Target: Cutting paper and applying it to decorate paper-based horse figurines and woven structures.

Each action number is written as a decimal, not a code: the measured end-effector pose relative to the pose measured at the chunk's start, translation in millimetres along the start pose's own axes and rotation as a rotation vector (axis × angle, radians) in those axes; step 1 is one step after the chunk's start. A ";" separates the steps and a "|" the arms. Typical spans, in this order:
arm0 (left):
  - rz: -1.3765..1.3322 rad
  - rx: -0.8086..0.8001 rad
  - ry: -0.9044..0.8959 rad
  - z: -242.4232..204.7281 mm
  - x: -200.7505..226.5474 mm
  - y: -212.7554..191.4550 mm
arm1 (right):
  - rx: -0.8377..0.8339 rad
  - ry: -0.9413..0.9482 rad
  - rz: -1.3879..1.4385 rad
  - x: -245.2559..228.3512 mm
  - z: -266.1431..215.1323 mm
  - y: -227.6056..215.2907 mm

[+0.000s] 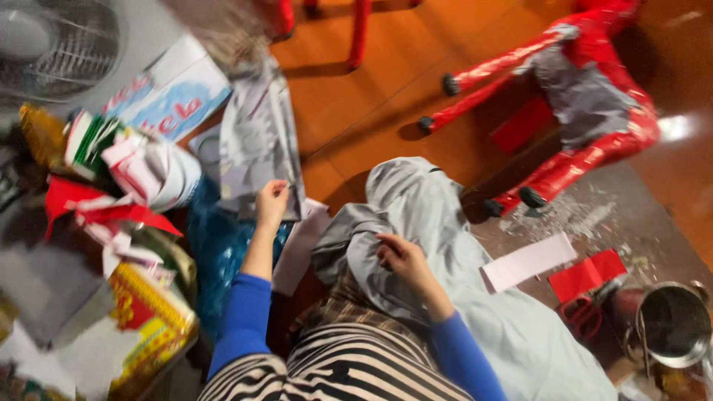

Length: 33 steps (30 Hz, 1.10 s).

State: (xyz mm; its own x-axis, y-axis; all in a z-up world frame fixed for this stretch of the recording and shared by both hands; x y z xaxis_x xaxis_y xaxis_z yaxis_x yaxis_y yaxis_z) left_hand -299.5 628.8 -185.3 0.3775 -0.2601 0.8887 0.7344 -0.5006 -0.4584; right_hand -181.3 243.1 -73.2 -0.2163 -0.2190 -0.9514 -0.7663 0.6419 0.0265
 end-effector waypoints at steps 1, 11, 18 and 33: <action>0.001 0.026 -0.019 -1.5 -3.0 -3.2 | -0.030 0.006 -0.009 -1.1 -0.6 2.6; 0.115 0.145 -0.089 -22.0 -14.8 -24.1 | 0.064 0.020 -0.180 9.4 5.2 -6.5; 0.367 0.344 -0.172 -24.7 -60.7 -49.6 | 0.145 -0.065 -0.529 2.9 3.6 -12.4; -0.624 -0.134 -0.597 28.8 -74.2 0.0 | 0.187 -0.135 -0.405 -7.5 -3.5 -7.1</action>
State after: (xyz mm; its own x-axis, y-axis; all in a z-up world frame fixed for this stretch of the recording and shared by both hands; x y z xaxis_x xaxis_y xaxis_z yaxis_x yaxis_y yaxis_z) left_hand -311.2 671.8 -251.2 0.1884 0.5511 0.8129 0.8472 -0.5098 0.1493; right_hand -176.4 237.6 -65.2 0.1679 -0.3898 -0.9055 -0.6483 0.6483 -0.3993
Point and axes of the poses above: each hand's wrist, its own z-axis towards the middle knuckle, its own y-axis out of the palm, x = y × z, the point moved 9 cm from there along z, towards the middle knuckle, and after that the axes turned 1 degree about -y, right-handed, at the moved point
